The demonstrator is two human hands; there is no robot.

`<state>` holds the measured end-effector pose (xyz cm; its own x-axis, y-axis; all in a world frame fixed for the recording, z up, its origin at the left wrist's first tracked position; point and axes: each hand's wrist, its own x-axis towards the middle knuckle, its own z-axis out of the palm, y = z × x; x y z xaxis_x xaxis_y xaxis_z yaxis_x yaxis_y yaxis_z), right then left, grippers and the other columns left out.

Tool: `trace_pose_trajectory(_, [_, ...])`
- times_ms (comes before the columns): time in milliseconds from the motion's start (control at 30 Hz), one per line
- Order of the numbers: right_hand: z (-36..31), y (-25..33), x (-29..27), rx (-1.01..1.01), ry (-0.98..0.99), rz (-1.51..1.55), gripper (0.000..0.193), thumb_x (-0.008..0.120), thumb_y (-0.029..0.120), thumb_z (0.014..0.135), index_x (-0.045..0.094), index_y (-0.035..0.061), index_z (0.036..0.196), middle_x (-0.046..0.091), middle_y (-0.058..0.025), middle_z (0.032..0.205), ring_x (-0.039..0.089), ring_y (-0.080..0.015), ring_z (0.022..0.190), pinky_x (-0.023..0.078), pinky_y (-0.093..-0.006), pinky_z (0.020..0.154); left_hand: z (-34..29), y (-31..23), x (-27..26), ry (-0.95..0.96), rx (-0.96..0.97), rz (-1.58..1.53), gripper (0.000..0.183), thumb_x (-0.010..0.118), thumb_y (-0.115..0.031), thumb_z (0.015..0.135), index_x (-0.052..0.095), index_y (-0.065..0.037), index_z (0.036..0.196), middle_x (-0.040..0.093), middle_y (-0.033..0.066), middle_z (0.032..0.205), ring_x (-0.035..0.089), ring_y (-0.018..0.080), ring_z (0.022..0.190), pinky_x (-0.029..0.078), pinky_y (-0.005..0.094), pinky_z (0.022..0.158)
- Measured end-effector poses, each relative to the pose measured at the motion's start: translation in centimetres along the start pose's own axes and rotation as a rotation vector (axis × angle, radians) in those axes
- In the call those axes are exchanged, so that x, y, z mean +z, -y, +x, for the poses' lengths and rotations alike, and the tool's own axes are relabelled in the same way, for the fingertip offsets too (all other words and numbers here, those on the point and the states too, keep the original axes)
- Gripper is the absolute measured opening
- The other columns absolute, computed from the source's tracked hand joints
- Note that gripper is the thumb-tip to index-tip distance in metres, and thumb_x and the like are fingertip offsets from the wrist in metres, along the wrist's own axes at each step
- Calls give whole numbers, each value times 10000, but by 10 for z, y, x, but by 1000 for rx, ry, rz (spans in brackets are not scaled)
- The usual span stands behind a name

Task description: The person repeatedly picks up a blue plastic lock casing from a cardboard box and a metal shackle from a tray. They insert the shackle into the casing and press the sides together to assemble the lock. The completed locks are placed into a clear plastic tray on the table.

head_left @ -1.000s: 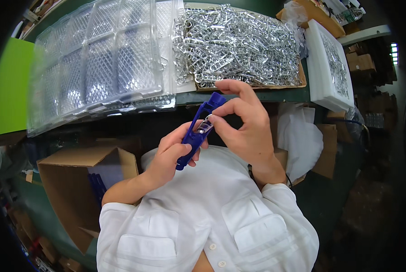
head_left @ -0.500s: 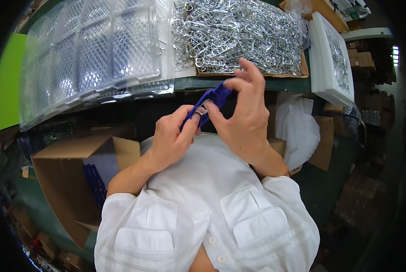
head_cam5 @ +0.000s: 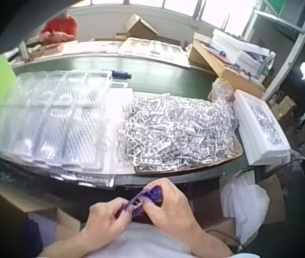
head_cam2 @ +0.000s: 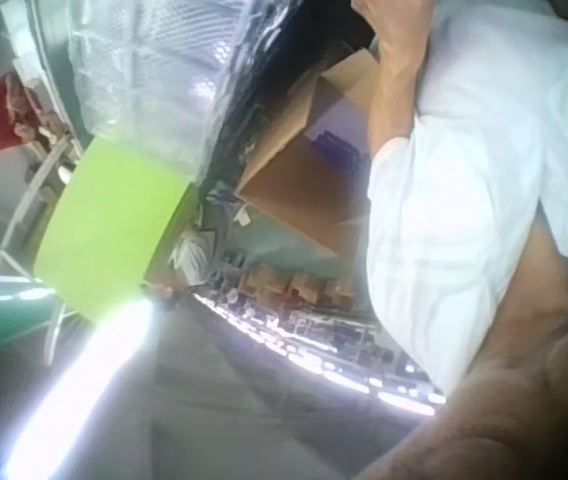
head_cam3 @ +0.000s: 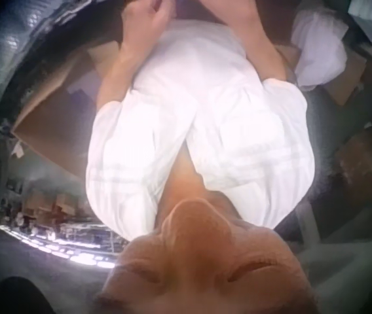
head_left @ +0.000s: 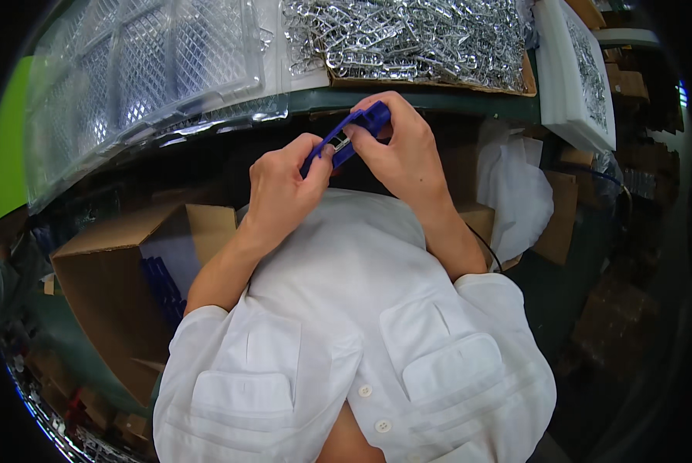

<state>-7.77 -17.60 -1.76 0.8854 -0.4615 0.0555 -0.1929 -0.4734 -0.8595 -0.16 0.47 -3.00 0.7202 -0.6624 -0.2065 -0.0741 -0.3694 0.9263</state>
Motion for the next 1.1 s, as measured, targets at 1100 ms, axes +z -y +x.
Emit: trace_pose_trajectory(1100, [40, 61, -62, -493, 409, -162, 560, 931, 98, 672, 735, 47, 1195, 724, -134, 1133, 715, -330, 1019, 592, -396, 863, -12, -29, -71, -196, 635, 283, 606, 945, -76, 653, 754, -40, 1226, 730, 123, 1063, 682, 272, 887, 556, 358, 713])
